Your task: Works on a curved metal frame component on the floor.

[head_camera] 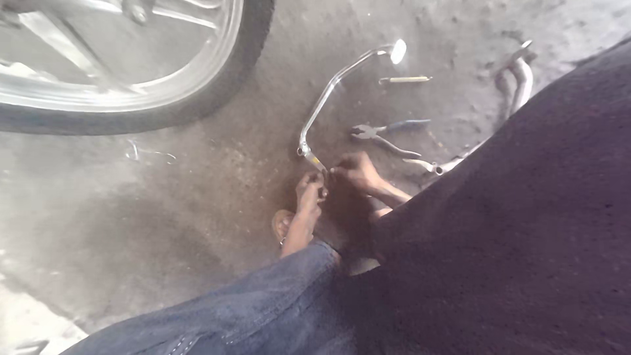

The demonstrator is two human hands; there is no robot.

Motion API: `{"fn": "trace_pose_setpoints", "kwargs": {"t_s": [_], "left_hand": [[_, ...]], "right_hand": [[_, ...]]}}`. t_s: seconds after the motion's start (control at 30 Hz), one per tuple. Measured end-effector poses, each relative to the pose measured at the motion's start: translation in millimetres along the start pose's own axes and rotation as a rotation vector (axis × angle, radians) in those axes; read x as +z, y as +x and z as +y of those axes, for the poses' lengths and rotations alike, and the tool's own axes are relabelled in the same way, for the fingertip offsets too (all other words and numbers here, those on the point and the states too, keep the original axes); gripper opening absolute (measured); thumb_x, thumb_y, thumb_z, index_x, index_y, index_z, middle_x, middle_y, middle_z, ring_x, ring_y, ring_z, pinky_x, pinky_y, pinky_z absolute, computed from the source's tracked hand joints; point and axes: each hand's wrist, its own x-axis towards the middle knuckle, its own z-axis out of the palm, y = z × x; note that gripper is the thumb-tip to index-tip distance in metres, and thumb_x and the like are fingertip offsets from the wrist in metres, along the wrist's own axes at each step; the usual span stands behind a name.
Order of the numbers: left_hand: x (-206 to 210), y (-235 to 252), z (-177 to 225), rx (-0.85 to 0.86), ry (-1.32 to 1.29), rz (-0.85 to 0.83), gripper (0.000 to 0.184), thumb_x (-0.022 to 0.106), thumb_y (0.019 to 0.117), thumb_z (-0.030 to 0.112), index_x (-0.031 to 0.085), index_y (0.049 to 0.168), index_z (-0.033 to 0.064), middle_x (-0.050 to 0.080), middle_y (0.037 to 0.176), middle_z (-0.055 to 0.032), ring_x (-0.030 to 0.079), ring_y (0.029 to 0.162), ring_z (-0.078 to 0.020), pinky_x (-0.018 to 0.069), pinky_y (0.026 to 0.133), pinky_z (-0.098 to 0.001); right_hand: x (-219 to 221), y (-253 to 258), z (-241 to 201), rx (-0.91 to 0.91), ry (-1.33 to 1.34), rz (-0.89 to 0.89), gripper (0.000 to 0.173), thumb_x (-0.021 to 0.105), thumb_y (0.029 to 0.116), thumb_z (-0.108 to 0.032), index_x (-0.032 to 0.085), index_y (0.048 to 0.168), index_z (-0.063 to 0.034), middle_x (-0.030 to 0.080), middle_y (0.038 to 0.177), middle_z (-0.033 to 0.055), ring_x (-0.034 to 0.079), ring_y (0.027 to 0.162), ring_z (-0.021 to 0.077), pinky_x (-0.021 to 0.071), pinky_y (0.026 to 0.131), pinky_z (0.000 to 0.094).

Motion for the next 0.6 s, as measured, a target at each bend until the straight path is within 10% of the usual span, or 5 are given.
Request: {"fn": "trace_pose_setpoints", "kwargs": {"t_s": [0.6], "left_hand": [[0, -2, -11, 0.21, 0.044, 0.009, 0.014, 0.057, 0.1038, 0.009, 0.062, 0.116, 0.004, 0.066, 0.088, -0.0066, 0.058, 0.059, -0.0099, 0.047, 0.048, -0.0217]], "right_hand": [[-5, 7, 0, 0.104, 0.067, -0.076, 0.015, 0.074, 0.0938, -0.013, 0.072, 0.104, -0.0025, 0.073, 0.092, 0.0083, 0.07, 0.079, 0.0148, 0.0605, 0.077, 0.0349]]}}
